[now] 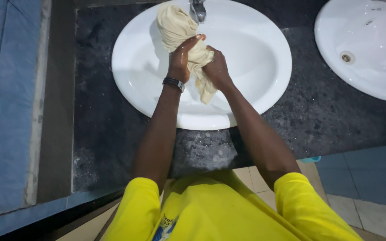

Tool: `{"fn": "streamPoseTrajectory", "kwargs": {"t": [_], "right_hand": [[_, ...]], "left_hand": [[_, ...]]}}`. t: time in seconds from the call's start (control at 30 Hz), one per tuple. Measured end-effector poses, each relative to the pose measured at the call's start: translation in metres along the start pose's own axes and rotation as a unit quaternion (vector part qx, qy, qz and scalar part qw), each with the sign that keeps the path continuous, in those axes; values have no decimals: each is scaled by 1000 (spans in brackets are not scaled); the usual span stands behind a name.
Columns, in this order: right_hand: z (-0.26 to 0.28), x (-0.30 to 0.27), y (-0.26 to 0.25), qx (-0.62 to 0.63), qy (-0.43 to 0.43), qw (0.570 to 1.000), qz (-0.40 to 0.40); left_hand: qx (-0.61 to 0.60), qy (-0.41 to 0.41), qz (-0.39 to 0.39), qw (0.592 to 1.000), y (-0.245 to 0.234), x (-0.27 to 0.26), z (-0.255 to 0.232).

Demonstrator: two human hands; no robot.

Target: The person cleans the white porcelain sinks and the surrounding countertop by hand using a cloth. The person wipes the inside and edges of multiple sinks and scrubs the faucet and counter surface.

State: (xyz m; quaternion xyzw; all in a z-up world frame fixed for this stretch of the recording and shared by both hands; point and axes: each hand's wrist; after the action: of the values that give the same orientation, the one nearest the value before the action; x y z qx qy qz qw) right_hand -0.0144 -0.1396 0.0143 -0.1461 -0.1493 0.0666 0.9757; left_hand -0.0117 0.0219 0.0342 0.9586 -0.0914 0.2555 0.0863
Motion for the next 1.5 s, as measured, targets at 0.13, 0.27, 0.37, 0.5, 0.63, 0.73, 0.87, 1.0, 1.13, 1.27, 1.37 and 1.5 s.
{"fn": "streamPoseTrajectory", "kwargs": {"t": [0.13, 0.27, 0.37, 0.5, 0.63, 0.73, 0.87, 1.0, 1.13, 1.27, 1.37, 1.5], "right_hand": [[-21, 14, 0, 409, 204, 889, 35], [25, -3, -23, 353, 221, 904, 100], [64, -29, -24, 263, 292, 918, 49], [75, -42, -18, 358, 174, 915, -68], [63, -41, -5, 288, -8, 944, -161], [62, -39, 1, 269, -100, 950, -125], [75, -32, 8, -36, -165, 975, -142], [92, -9, -1, -38, -111, 981, -155], [87, 6, 2, -138, -168, 955, -203], [70, 14, 1, -188, 12, 964, -187], [72, 14, -3, -126, 77, 977, -155], [89, -25, -6, -59, -122, 986, -93]], "left_hand": [[-331, -256, -99, 903, 14, 27, 7], [-384, -164, -264, 869, 6, 53, 42], [-408, -130, -329, 841, -15, 56, 49], [-270, -50, -386, 881, -20, 51, 57], [-254, -138, -411, 864, -26, 45, 66], [-270, -151, -389, 868, -27, 43, 67], [-45, -24, -198, 979, -37, 9, 47], [228, 214, 63, 948, -57, 4, 18], [-261, -208, 86, 939, -33, 4, 4], [104, -3, 121, 987, -40, 1, 9], [-53, -84, 15, 995, -33, 6, 51], [83, 82, -74, 990, -42, 4, 80]]}}
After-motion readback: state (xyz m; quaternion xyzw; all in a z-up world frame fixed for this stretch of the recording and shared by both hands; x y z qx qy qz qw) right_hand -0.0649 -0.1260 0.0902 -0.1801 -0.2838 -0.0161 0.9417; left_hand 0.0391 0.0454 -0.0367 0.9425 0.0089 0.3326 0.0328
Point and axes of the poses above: each hand's wrist, its own x-axis towards the middle knuckle, its own y-axis out of the palm, z = x × y, and after that the axes turned 3 degrees about -y, right-handed
